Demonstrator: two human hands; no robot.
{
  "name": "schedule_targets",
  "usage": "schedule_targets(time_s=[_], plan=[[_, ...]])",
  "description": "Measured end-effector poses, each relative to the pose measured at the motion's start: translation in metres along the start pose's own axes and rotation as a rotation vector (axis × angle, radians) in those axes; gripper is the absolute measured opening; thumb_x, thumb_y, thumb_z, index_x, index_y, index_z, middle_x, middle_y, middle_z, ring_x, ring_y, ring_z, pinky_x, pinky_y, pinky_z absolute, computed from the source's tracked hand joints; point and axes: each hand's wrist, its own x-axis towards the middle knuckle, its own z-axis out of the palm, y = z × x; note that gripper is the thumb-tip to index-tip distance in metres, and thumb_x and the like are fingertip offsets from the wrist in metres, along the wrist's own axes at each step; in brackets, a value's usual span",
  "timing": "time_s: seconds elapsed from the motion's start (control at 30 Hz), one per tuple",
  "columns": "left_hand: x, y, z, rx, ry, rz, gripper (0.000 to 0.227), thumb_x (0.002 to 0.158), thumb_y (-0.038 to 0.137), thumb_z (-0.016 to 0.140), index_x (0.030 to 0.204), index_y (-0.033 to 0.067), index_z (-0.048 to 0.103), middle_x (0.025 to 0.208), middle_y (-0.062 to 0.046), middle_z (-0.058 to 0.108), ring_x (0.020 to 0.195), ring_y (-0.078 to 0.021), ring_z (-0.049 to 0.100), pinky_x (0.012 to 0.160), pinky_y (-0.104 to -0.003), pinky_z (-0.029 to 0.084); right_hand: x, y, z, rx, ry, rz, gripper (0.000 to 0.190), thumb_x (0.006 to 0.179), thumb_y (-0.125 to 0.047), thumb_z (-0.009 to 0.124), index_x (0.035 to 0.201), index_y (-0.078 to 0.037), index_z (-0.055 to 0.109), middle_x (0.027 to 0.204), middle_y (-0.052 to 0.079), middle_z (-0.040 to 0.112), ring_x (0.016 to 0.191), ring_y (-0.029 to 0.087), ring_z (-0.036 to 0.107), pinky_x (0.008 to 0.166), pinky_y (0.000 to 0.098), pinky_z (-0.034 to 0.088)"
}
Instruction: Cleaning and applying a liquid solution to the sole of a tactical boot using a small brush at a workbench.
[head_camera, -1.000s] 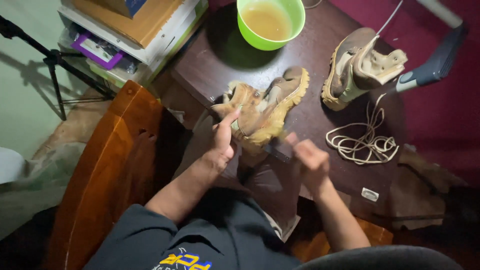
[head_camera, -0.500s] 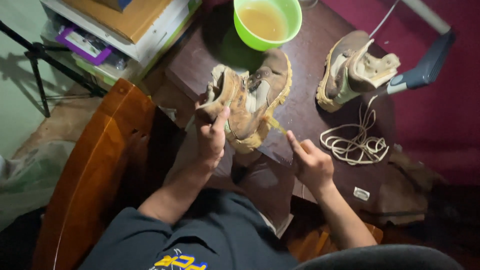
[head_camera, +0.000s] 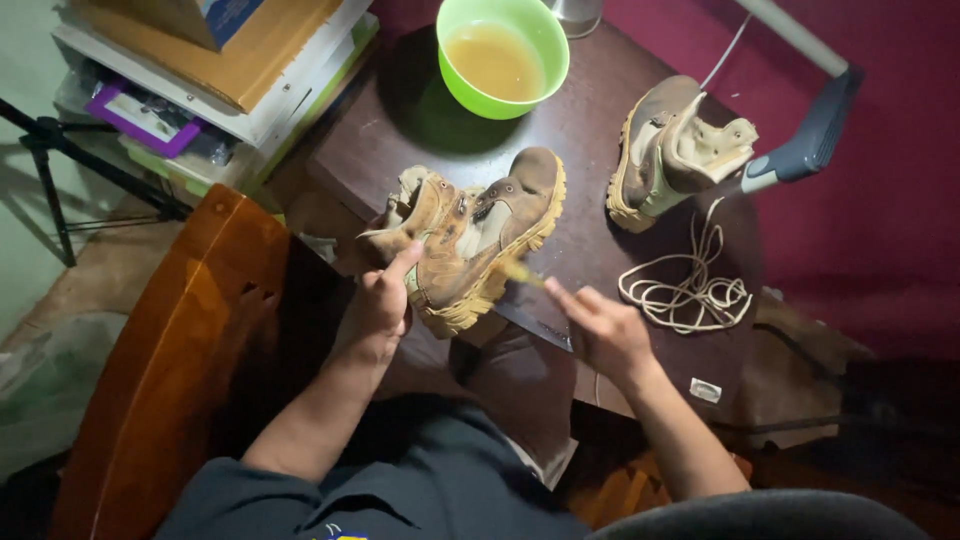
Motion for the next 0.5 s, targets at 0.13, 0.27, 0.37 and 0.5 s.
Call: schedule_targets(time_s=[0.13,0.27,0.37,0.5], plan=[[0.001,0.005,0.005,-0.045,-0.017,-0.064,0.067,0.074,0.030,0.085,0.129,-0.0029,0.068,0.128,-0.028,0.068,0.125,-0.0361,0.063,0.111,-0.047,0.044,-0.018,0.064,0.015,-0.122,0.056,0.166,0.087,0.071,-0.023,0.070,0.154,-0.009,0.047,0.079,0.010,0.055,0.061,0.028,0.063,0.051,0.0450,0.052],[0.023,0.009,0.010,-0.124,-0.161,0.182,0.081,0.079,0.017,0.083,0.152,0.0164,0.048,0.137,-0.025,0.061,0.128,-0.0329,0.059,0.113,-0.048,0.043,-0.004,0.028,-0.001,0.097,0.217,0.166,0.049,0.100,-0.015,0.049,0.148,-0.007,0.059,0.071,0.010,0.053,0.058,0.031,0.059,0.051,0.0393,0.049],[0.017,0.021,0.011,-0.040,-0.217,0.203,0.070,0.076,0.023,0.086,0.139,0.0203,0.055,0.122,-0.021,0.067,0.104,-0.0290,0.066,0.087,-0.041,0.052,-0.005,0.010,0.010,0.373,0.249,0.171,0.074,0.092,-0.041,0.061,0.155,-0.008,0.042,0.081,0.010,0.055,0.064,0.026,0.058,0.056,0.0359,0.048],[-0.005,0.045,0.018,0.178,-0.341,0.194,0.057,0.070,0.042,0.081,0.121,0.0227,0.065,0.104,-0.012,0.071,0.085,-0.0231,0.071,0.067,-0.033,0.059,-0.024,0.012,0.030,0.752,0.318,0.282,0.152,0.063,-0.074,0.081,0.164,-0.007,-0.010,0.121,0.017,0.041,0.063,0.013,0.040,0.054,0.0193,0.033]])
